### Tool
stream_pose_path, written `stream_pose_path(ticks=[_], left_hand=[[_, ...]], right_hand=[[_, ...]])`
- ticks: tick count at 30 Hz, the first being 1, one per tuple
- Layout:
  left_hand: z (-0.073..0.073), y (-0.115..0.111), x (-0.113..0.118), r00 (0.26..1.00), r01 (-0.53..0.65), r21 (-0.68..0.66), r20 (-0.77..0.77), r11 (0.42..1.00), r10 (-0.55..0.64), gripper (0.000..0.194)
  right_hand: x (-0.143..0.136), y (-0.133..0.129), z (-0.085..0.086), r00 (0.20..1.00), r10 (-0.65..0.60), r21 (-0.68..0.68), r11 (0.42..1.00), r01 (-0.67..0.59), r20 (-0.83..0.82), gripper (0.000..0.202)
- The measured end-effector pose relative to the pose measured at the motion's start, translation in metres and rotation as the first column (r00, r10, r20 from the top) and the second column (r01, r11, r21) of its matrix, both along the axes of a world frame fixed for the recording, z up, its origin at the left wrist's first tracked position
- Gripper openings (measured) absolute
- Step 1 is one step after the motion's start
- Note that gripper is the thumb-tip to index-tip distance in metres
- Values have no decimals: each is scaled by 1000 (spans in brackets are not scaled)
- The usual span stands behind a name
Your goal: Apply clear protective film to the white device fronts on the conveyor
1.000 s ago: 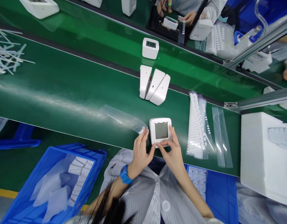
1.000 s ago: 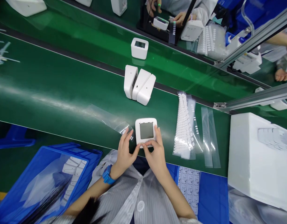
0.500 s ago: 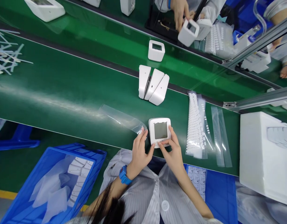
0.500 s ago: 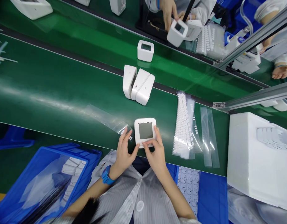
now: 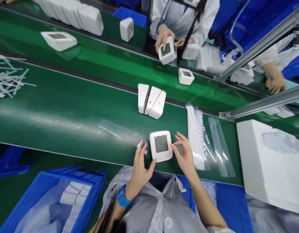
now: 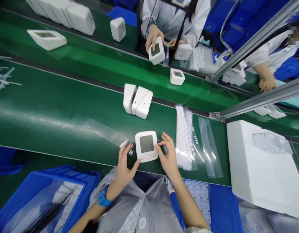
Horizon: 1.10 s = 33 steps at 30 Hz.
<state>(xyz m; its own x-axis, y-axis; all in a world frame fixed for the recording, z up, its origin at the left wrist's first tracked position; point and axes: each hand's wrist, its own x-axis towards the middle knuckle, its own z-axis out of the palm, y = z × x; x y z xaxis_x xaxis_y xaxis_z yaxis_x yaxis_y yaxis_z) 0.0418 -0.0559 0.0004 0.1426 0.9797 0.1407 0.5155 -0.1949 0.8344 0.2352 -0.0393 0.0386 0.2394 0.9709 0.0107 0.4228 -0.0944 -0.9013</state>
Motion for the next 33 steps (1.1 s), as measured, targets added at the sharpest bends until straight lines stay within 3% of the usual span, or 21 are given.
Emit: stream_pose_path(ticks=[2, 5, 8, 13, 16, 20, 22, 26, 29, 33], left_hand=[[-1, -1, 1, 998, 26, 2, -58, 1000, -26, 80], [-6, -1, 3, 985, 53, -11, -162, 999, -54, 95], [-12, 6, 2, 982, 65, -50, -174, 997, -72, 91], [-13, 25, -9, 993, 72, -86, -82, 994, -79, 77], [-6, 32, -19, 993, 111, -113, 53, 987, -106, 71], [10, 33, -33, 919, 11, -170, 390, 985, 57, 43], [19, 34, -38, 847, -3, -239, 515, 971, 129, 39], [34, 34, -38, 743, 139, -333, 658, 933, 124, 45], [40, 33, -36, 676, 247, -351, 730, 903, 99, 53], [40, 27, -36, 637, 307, -340, 767, 889, 73, 53]], right_hand=[[9, 13, 0, 1000, -4, -50, 999, 4, -11, 22], [10, 27, 2, 993, 95, -186, 977, -107, -73, 35], [4, 31, 7, 982, 148, -240, 955, -172, -118, 39], [-1, 34, 7, 979, 160, -200, 962, -183, -125, 43], [-4, 33, 5, 991, 134, -104, 986, -130, 25, 40], [-19, 24, 13, 968, 23, 143, 988, -61, 249, 27], [-32, 18, 20, 963, 50, 218, 970, -110, 263, 14], [-56, 14, 30, 961, 168, 300, 926, -230, 218, 12], [-67, 13, 30, 952, 246, 305, 907, -292, 181, 15], [-69, 12, 23, 949, 248, 322, 898, -300, 193, 18]])
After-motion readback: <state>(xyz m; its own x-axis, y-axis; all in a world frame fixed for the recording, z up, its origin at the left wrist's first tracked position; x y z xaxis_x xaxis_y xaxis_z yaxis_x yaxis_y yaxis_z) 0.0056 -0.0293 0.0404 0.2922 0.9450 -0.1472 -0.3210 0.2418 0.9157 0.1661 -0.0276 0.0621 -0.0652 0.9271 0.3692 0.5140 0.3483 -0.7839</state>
